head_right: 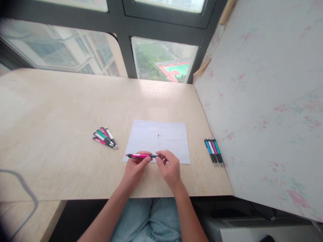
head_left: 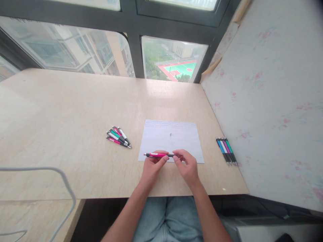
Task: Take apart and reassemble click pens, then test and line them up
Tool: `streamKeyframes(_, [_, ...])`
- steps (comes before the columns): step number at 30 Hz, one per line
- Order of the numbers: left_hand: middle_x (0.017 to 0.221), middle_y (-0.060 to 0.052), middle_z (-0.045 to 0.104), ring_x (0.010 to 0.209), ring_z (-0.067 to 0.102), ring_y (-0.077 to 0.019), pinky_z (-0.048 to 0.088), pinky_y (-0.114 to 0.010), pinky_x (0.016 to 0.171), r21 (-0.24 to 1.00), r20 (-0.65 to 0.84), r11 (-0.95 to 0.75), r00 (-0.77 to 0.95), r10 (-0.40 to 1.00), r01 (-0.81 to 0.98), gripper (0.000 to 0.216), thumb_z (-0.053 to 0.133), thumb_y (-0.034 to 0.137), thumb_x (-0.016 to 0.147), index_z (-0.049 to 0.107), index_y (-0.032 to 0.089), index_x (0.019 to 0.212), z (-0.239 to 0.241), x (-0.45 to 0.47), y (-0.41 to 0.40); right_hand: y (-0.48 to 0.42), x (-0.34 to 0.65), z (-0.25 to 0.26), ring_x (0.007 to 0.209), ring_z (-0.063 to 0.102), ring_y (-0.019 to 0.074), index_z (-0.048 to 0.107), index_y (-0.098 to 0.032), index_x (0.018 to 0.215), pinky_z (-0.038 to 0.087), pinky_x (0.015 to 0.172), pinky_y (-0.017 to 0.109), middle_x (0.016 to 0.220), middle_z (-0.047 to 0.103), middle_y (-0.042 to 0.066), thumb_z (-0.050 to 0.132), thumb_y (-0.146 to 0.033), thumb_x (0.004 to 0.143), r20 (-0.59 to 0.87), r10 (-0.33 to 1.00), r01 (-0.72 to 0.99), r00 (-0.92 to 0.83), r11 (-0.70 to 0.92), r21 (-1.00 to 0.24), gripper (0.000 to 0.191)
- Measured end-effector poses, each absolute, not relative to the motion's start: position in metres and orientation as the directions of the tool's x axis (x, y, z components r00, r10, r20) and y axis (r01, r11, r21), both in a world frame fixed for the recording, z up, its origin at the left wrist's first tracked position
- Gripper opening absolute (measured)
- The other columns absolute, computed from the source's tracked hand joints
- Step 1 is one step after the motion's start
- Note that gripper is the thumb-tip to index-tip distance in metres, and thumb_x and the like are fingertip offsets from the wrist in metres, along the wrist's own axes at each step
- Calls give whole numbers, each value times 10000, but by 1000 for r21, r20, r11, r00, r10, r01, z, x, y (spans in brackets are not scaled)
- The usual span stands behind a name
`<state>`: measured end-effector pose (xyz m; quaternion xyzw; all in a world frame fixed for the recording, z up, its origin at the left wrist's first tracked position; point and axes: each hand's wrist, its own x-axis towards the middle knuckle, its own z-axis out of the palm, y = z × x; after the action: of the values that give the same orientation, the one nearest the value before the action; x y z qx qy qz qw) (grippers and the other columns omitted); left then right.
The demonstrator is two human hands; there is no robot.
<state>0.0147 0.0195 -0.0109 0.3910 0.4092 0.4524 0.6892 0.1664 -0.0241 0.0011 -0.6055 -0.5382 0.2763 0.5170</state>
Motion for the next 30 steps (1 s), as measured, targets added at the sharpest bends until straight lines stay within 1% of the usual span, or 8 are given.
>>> streamKeyframes(5, [804,-32,690,777,591,-158,437,-270,752,915,-231,304,273,934,-264,226,784,305,752,743,178,934,-10,13,19,-25,171,2,765,635,167,692,-212,906,510,641,281,872,707,43,609,-266,895,244,936,389,254,133,-912,100])
streamKeyframes(9, [734,-22,654,709,559,-138,424,-265,711,878,-223,316,277,935,-359,195,737,329,800,733,164,905,-6,13,20,-30,174,8,754,632,165,688,-207,905,512,634,279,867,703,44,613,-257,889,233,932,380,277,117,-918,91])
streamKeyframes(13, [744,-28,666,711,563,-129,429,-255,717,827,-245,341,260,934,-446,169,756,300,784,736,156,871,-3,14,21,-32,172,18,737,623,162,681,-208,908,504,620,278,841,689,36,614,-247,888,250,927,405,279,122,-906,80])
streamKeyframes(17, [844,-55,705,755,601,-136,449,-258,738,781,-268,371,268,926,-501,148,754,277,787,744,155,869,-4,13,20,-31,170,28,686,587,149,669,-213,911,488,607,281,791,656,19,607,-220,893,293,926,463,237,157,-872,65])
streamKeyframes(23, [844,-49,707,751,613,-126,459,-250,737,744,-292,395,269,918,-539,135,749,262,793,744,157,878,-3,13,21,-28,170,30,708,587,140,656,-221,904,485,599,272,901,665,38,590,-173,898,349,918,472,187,228,-852,82])
streamKeyframes(25, [823,-41,701,743,612,-126,460,-253,732,736,-295,401,274,915,-546,137,747,267,795,740,163,885,-2,13,21,-27,169,28,790,617,159,645,-224,946,494,607,266,950,670,49,598,-192,894,322,925,437,201,210,-875,77])
streamKeyframes(27, [796,-38,696,731,607,-128,459,-255,721,745,-297,403,277,914,-531,146,751,277,791,737,165,884,-1,13,21,-27,167,26,857,639,178,620,-223,1041,507,616,264,986,678,58,614,-238,889,254,937,393,239,146,-908,153])
streamKeyframes(30, [767,-49,698,721,603,-141,461,-268,719,800,-287,388,277,917,-457,167,765,288,775,734,151,866,0,14,20,-26,167,24,766,653,168,639,-212,988,512,640,273,844,693,30,582,-305,922,129,958,378,257,23,-925,128])
